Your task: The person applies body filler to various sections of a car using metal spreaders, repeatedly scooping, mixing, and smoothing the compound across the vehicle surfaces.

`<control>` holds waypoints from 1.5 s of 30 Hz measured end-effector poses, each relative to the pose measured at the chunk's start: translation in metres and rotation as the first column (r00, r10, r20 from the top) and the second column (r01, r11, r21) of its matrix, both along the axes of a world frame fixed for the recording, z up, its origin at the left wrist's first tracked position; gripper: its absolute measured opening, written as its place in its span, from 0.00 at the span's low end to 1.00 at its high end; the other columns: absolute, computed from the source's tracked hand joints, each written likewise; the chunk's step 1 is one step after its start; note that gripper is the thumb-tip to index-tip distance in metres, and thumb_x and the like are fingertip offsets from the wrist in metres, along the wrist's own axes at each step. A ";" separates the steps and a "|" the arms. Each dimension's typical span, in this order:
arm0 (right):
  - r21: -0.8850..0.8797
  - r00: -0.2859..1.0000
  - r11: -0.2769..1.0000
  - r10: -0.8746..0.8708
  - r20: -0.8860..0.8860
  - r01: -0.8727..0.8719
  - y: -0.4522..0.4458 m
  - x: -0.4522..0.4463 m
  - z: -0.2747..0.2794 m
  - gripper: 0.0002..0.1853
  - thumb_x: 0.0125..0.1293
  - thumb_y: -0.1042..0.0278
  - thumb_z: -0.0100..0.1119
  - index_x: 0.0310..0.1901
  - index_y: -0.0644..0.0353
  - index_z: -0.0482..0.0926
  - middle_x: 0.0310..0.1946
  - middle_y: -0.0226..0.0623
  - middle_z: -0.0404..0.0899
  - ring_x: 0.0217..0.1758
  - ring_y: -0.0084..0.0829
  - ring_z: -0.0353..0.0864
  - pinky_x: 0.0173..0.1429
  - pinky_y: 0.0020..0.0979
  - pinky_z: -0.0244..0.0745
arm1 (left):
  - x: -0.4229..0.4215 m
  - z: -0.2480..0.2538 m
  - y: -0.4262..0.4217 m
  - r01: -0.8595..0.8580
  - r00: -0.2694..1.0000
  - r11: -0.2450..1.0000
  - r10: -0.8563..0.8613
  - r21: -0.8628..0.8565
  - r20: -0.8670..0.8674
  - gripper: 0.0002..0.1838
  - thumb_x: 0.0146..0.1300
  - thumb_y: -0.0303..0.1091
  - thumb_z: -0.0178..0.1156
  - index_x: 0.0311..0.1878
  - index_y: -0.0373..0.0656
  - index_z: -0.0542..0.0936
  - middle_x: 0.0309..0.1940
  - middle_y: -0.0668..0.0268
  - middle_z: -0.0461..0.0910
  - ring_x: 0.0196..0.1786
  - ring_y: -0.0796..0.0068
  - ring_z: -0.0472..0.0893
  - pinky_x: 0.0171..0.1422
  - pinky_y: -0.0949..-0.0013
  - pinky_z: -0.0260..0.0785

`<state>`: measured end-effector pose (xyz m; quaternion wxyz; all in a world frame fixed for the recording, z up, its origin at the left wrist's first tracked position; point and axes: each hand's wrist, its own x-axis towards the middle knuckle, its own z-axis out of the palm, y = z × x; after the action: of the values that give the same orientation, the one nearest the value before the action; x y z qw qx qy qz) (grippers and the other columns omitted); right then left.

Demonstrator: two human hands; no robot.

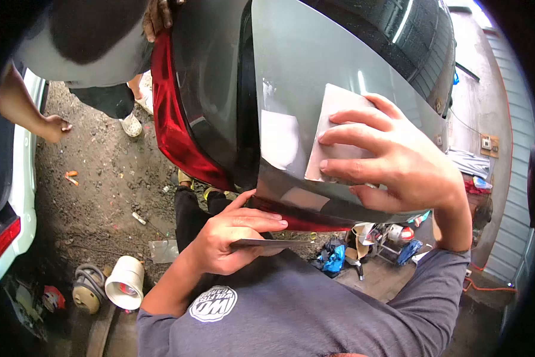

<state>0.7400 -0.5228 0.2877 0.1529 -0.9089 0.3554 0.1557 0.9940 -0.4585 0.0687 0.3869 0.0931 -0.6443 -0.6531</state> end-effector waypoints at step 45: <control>-0.060 -0.055 -0.252 -0.426 0.903 0.966 0.421 0.214 -0.085 0.31 0.54 0.87 0.64 0.62 0.57 0.75 0.63 0.45 0.69 0.69 0.48 0.69 0.68 0.43 0.71 | -0.059 0.092 0.177 0.385 0.731 0.472 -0.680 0.793 0.050 0.18 0.72 0.31 0.56 0.62 0.37 0.70 0.53 0.59 0.79 0.52 0.68 0.82 0.58 0.63 0.77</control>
<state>0.9535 -0.1018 0.2024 -0.1065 -0.3618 0.8073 -0.4539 0.9352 -0.2812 0.1609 -0.0386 0.1489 -0.3769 -0.9134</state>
